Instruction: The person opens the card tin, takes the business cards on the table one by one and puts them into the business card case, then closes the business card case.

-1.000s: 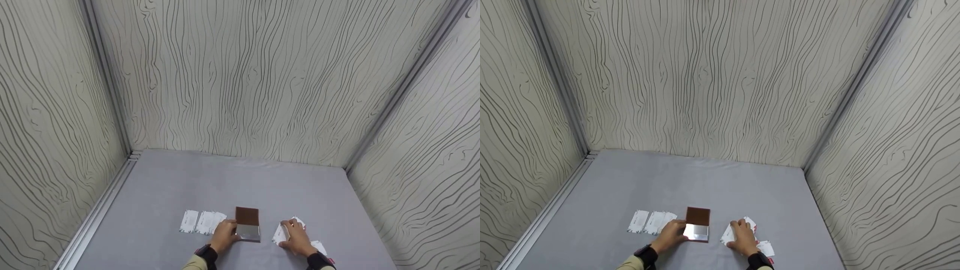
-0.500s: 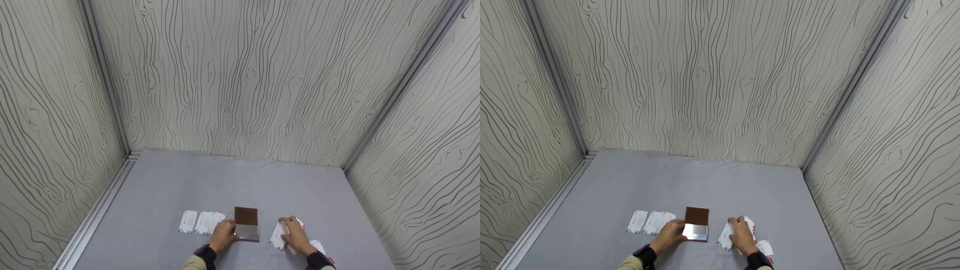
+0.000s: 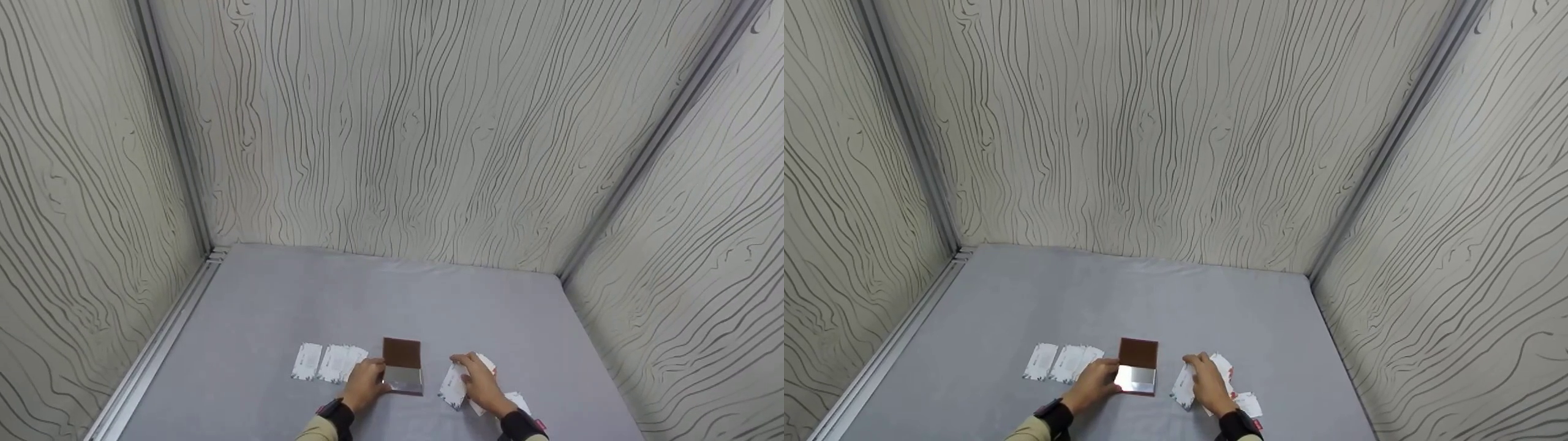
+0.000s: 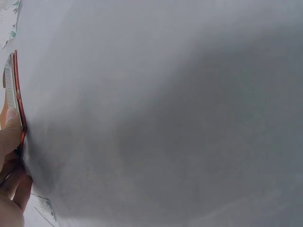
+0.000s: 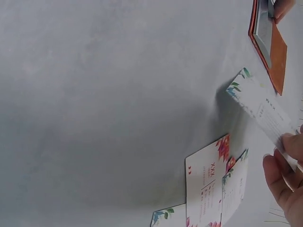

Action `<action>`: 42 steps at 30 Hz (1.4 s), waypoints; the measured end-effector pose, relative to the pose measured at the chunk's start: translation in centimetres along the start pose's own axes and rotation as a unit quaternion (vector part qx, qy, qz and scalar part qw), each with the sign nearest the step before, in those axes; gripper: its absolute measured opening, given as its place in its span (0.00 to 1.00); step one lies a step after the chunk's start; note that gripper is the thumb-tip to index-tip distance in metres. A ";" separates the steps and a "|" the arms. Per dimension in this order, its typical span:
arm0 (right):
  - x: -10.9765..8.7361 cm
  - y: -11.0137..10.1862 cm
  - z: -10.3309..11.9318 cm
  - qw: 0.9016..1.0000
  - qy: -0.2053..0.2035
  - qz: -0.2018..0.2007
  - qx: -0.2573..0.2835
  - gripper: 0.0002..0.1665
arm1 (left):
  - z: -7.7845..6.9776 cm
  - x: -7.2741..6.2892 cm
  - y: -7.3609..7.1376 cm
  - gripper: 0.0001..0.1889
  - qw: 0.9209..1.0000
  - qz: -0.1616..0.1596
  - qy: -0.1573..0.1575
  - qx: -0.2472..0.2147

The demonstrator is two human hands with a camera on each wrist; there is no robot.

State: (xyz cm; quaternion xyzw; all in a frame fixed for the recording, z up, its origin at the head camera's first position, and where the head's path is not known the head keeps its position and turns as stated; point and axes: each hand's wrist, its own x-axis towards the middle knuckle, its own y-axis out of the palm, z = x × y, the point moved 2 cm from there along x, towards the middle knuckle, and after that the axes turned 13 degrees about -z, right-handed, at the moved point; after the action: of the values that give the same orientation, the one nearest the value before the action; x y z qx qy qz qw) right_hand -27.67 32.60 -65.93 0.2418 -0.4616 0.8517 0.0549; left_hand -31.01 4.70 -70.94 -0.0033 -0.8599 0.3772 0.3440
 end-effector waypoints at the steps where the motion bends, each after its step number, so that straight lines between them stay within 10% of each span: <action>1: 0.1 0.0 0.1 1.000 -0.008 -0.002 0.000 0.30 | 0.0 0.0 0.0 0.13 1.000 0.000 -0.001 0.000; 14: 1.1 -0.4 1.4 0.999 -0.011 -0.022 0.039 0.31 | -0.1 0.2 -0.6 0.12 1.000 -0.012 0.014 -0.006; 25: 2.2 0.5 2.4 0.989 -0.037 -0.115 0.081 0.25 | 0.0 0.1 -0.3 0.11 1.000 -0.009 0.013 -0.006; 42: 2.7 4.3 4.0 0.991 0.025 -0.063 0.116 0.25 | -0.2 0.1 -0.5 0.16 1.000 0.005 -0.001 0.000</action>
State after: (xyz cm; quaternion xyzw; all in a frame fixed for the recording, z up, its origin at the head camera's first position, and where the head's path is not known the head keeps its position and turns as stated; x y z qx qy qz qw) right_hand -29.92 26.56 -66.11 0.2541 -0.3424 0.8999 0.0915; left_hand -30.84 4.51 -70.52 -0.0076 -0.8605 0.3787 0.3406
